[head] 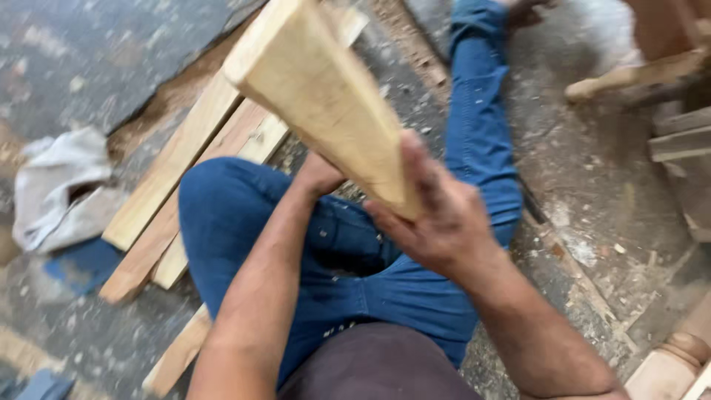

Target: The person sits on the floor and uses a chisel and wooden mallet to carve a rectangular piece of wood. They repeatedly strike the chisel to remove wood shavings and occasionally rotate the piece to work on different sides.

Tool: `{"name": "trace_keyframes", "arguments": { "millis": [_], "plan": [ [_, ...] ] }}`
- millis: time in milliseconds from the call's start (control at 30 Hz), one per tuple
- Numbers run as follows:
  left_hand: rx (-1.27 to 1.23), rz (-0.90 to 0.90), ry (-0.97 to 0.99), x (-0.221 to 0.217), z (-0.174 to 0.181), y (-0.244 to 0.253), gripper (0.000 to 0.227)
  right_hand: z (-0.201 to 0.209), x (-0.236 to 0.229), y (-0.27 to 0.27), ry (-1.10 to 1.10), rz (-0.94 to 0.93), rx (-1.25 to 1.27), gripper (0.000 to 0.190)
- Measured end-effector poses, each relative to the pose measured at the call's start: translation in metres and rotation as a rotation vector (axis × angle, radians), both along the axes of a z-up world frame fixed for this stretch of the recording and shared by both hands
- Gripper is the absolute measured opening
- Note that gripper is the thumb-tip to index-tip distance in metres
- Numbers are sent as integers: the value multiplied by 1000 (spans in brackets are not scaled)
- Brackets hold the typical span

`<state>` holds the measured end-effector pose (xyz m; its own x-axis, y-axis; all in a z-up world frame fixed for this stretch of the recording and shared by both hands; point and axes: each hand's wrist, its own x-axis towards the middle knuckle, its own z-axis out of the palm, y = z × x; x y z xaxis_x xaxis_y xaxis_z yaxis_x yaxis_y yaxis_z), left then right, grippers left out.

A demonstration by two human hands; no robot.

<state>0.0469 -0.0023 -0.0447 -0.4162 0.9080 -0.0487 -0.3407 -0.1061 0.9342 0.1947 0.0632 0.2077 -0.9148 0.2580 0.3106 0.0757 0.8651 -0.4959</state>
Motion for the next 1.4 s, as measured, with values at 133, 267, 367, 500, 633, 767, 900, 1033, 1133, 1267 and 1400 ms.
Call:
{"name": "trace_keyframes", "arguments": {
  "millis": [133, 267, 367, 500, 633, 767, 900, 1033, 1133, 1267, 1400],
  "plan": [
    [-237, 73, 175, 4, 7, -22, 69, -5, -11, 0, -1000, -398, -355, 97],
    [-220, 53, 319, -10, -9, -6, 40, 8, 7, 7, -761, -527, -350, 103],
    [-191, 40, 238, -2, -23, -11, 29, 13, 32, 0, -279, -380, -282, 78],
    [-93, 95, 452, 3, -20, -13, 32, -15, 15, 2, -541, -384, -283, 73],
    [18, 173, 481, -24, 17, -3, 44, -20, 7, 7, -785, -435, -147, 85],
    [-106, 97, 553, -2, 11, -14, 39, -25, 67, -4, -324, -369, -149, 87],
    [-279, -17, 349, -14, -1, -12, 33, -64, 75, -1, -572, -410, -25, 91],
    [-40, 154, 392, 9, 3, -16, 42, -76, 106, 5, -674, -440, -152, 69],
    [-127, 190, 460, -7, 25, 5, 40, -82, 124, 16, -612, -631, -404, 68],
    [-171, 179, 387, -19, 57, 4, 37, -77, 155, 3, -578, -744, -676, 49],
    [-129, 184, 213, -55, 77, -9, 25, -62, 139, 10, -504, -592, -692, 58]
  ]
}}
